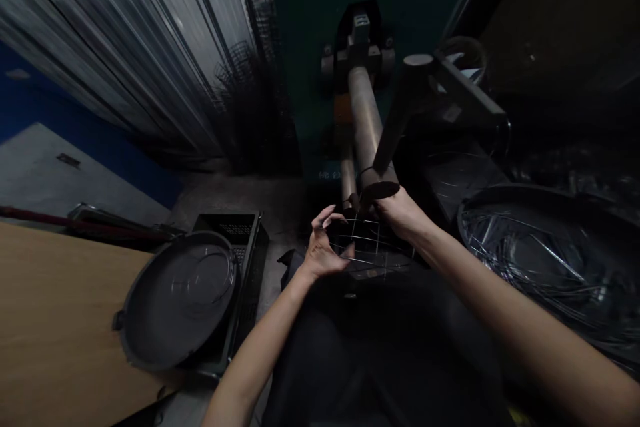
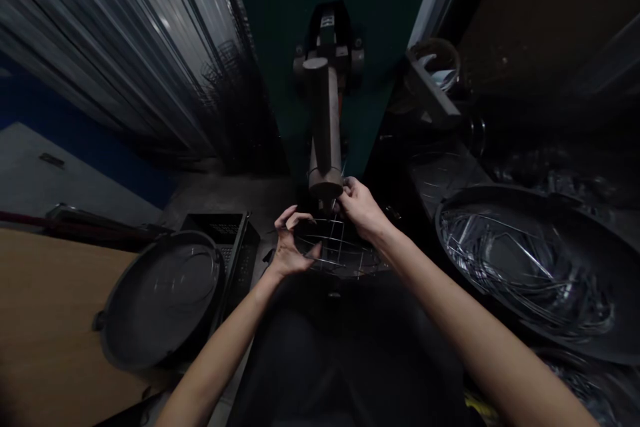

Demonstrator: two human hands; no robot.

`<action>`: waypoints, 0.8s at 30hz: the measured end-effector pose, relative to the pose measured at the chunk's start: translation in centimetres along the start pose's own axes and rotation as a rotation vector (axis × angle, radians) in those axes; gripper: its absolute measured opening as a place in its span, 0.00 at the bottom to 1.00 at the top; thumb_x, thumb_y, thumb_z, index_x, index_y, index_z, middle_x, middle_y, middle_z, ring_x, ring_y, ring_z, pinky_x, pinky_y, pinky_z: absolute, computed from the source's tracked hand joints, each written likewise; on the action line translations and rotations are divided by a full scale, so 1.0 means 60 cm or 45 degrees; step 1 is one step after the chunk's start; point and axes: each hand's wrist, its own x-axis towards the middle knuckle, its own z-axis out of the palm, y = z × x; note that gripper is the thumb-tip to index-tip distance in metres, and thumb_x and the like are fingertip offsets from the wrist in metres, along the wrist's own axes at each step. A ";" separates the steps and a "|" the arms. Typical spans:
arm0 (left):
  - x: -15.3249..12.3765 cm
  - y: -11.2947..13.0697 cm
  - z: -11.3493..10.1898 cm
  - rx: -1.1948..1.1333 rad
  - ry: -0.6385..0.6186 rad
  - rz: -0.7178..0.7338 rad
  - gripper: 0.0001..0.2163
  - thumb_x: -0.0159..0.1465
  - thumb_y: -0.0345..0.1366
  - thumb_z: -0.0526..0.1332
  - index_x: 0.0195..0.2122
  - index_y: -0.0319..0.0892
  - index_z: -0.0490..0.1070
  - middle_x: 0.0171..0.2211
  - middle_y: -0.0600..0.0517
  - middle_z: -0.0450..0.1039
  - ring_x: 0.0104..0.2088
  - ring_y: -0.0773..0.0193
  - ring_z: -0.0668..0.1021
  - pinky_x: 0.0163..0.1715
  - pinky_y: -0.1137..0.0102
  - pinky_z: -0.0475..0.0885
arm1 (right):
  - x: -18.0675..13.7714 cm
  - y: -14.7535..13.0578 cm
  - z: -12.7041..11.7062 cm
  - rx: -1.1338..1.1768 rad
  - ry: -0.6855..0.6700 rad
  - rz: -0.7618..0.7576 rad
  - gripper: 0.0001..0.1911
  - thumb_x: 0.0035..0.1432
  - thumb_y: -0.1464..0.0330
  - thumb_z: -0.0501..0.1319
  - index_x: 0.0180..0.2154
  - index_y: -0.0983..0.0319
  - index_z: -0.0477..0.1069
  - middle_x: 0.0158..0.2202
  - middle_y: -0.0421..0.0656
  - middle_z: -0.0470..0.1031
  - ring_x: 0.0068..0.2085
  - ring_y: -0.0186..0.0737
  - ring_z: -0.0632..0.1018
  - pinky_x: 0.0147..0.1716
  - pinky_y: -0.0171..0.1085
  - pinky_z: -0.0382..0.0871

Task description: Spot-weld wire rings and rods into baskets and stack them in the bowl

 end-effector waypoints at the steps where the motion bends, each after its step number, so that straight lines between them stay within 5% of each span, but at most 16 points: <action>1: 0.001 -0.001 -0.001 -0.007 0.005 -0.005 0.37 0.51 0.30 0.63 0.58 0.43 0.42 0.42 0.48 0.66 0.41 0.62 0.75 0.47 0.59 0.70 | 0.004 0.005 0.000 0.012 -0.003 -0.012 0.16 0.42 0.62 0.64 0.30 0.61 0.61 0.18 0.34 0.64 0.19 0.30 0.65 0.16 0.29 0.55; 9: 0.009 -0.014 -0.003 -0.016 -0.034 -0.005 0.37 0.51 0.31 0.64 0.57 0.44 0.42 0.43 0.47 0.66 0.43 0.59 0.75 0.49 0.57 0.68 | 0.034 0.035 -0.005 0.075 -0.023 -0.053 0.15 0.44 0.62 0.65 0.30 0.61 0.60 0.18 0.34 0.64 0.19 0.30 0.66 0.15 0.30 0.57; 24: 0.031 -0.011 -0.017 0.059 -0.086 -0.041 0.35 0.49 0.32 0.64 0.55 0.44 0.46 0.41 0.49 0.66 0.43 0.58 0.74 0.51 0.55 0.67 | 0.032 0.017 0.001 0.119 -0.009 -0.013 0.16 0.43 0.62 0.66 0.27 0.60 0.59 0.17 0.33 0.62 0.17 0.27 0.63 0.15 0.29 0.56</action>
